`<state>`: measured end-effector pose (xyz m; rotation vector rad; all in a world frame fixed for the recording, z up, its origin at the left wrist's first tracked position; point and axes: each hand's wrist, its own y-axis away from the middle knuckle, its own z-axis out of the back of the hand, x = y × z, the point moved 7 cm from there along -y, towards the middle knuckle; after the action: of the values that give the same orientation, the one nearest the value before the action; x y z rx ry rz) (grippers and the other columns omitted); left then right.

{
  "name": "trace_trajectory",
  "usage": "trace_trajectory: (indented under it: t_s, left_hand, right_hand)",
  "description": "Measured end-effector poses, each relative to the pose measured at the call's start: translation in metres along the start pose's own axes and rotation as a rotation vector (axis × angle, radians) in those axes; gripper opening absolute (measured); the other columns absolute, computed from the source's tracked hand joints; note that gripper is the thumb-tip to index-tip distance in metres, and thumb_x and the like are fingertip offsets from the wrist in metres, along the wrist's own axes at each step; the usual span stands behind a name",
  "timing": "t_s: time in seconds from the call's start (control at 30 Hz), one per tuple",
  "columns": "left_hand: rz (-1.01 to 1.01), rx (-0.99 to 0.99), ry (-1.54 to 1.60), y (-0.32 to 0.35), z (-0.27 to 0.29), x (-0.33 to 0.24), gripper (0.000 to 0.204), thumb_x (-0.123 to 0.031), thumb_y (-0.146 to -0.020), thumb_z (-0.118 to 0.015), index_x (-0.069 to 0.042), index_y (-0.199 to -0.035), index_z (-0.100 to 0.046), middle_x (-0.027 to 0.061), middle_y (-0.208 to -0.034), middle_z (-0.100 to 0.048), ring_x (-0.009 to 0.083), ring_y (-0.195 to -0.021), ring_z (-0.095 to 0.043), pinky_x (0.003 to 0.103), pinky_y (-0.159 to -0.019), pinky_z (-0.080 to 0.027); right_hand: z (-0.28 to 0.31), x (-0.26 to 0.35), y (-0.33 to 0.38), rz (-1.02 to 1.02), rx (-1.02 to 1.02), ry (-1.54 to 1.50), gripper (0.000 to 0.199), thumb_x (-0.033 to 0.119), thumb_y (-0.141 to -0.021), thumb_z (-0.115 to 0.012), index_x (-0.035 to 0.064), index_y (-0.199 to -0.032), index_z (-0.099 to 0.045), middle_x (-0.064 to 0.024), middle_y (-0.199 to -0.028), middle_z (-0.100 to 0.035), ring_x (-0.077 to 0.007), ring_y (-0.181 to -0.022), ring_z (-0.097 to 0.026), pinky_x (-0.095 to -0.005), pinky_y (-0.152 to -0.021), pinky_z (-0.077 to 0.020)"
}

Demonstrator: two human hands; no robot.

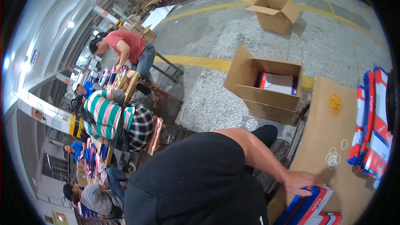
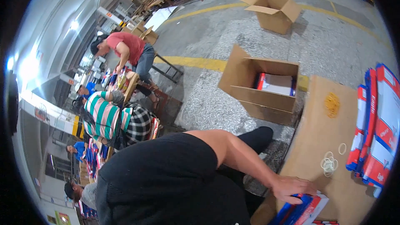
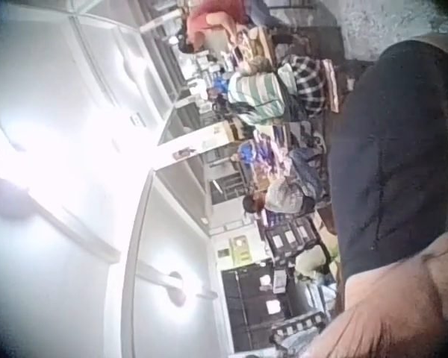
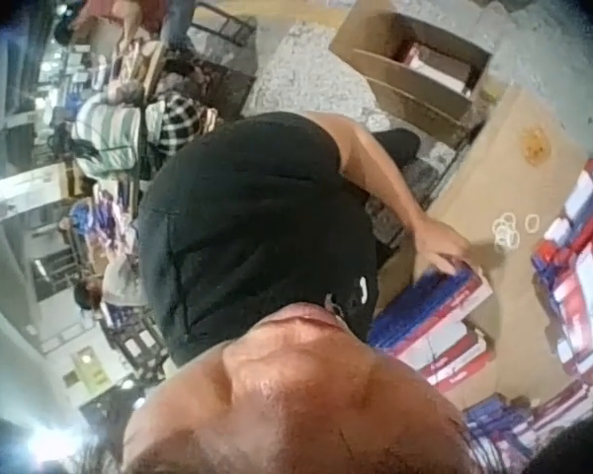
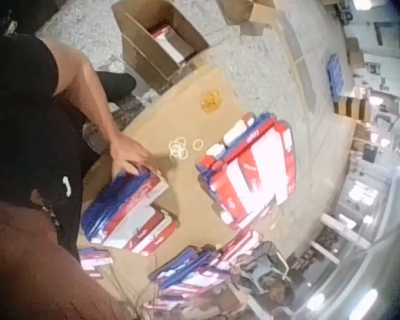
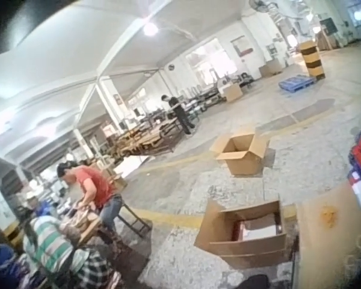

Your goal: Packing flat boxes into a larger carton and organizing stacks of products.

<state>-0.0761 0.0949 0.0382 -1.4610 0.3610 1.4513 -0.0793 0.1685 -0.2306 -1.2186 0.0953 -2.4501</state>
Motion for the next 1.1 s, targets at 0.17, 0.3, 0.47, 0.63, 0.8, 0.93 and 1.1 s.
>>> trace_trajectory:
  t_s: [0.17,0.3,0.47,0.63,0.8,0.93,1.1]
  left_hand:
    - [0.180,0.104,0.037,-0.001,0.001,0.007,0.055,-0.031,-0.093,-0.052,0.000,-0.136,-0.039,0.0247,-0.139,-0.039,0.0403,-0.133,-0.036,0.047,-0.110,-0.030]
    - [0.193,0.144,-0.059,-0.002,0.014,0.008,0.055,-0.025,-0.091,-0.054,-0.005,-0.140,-0.038,0.0222,-0.143,-0.036,0.0391,-0.135,-0.034,0.046,-0.111,-0.028]
    - [0.211,0.231,-0.027,-0.009,0.003,0.014,0.060,-0.013,-0.085,-0.058,-0.005,-0.140,-0.037,0.0217,-0.143,-0.037,0.0385,-0.133,-0.037,0.044,-0.111,-0.030]
    - [0.157,0.202,-0.127,-0.007,0.005,0.021,0.058,-0.029,-0.091,-0.052,0.000,-0.139,-0.038,0.0248,-0.140,-0.042,0.0381,-0.132,-0.041,0.045,-0.111,-0.030]
    - [0.312,0.079,-0.061,-0.005,0.004,0.024,0.058,-0.033,-0.097,-0.042,0.004,-0.140,-0.036,0.0233,-0.143,-0.040,0.0329,-0.133,-0.040,0.042,-0.111,-0.028]
    - [0.238,0.110,-0.028,-0.006,-0.020,0.017,0.050,-0.023,-0.101,-0.034,0.003,-0.143,-0.030,0.0188,-0.146,-0.036,0.0285,-0.134,-0.036,0.041,-0.111,-0.027]
    - [0.180,0.056,-0.137,0.000,0.000,0.005,0.048,-0.024,-0.102,-0.035,0.003,-0.142,-0.034,0.0175,-0.143,-0.041,0.0265,-0.130,-0.041,0.038,-0.108,-0.030]
  right_hand:
    - [0.067,-0.030,0.106,-0.180,-0.022,0.103,0.044,0.039,-0.094,-0.050,-0.0003,-0.106,-0.067,-0.0220,-0.106,-0.066,-0.0352,-0.103,-0.061,-0.0437,-0.094,-0.0452]
    - [0.098,-0.009,0.246,-0.418,-0.009,0.185,0.043,0.038,-0.094,-0.050,0.0000,-0.105,-0.067,-0.0219,-0.105,-0.066,-0.0354,-0.103,-0.062,-0.0439,-0.094,-0.0455]
    - [0.081,0.060,0.367,-0.683,0.013,0.244,0.043,0.038,-0.094,-0.049,0.0003,-0.104,-0.067,-0.0218,-0.104,-0.066,-0.0357,-0.102,-0.062,-0.0442,-0.093,-0.0457]
    - [0.021,0.154,0.450,-0.990,-0.007,0.292,0.042,0.037,-0.094,-0.049,0.0006,-0.104,-0.068,-0.0217,-0.103,-0.067,-0.0361,-0.101,-0.062,-0.0445,-0.093,-0.0460]
    - [-0.064,0.287,0.502,-1.356,-0.041,0.332,0.041,0.037,-0.094,-0.049,0.0009,-0.103,-0.068,-0.0216,-0.102,-0.067,-0.0364,-0.101,-0.062,-0.0447,-0.092,-0.0463]
    - [-0.090,0.316,0.501,-1.513,-0.090,0.383,0.041,0.036,-0.094,-0.049,0.0011,-0.102,-0.068,-0.0215,-0.101,-0.067,-0.0366,-0.100,-0.062,-0.0449,-0.092,-0.0465]
    - [0.069,0.381,0.421,-1.690,-0.415,-0.090,0.026,0.026,-0.090,-0.055,0.0049,-0.090,-0.070,-0.0205,-0.083,-0.066,-0.0377,-0.084,-0.065,-0.0439,-0.076,-0.0524]
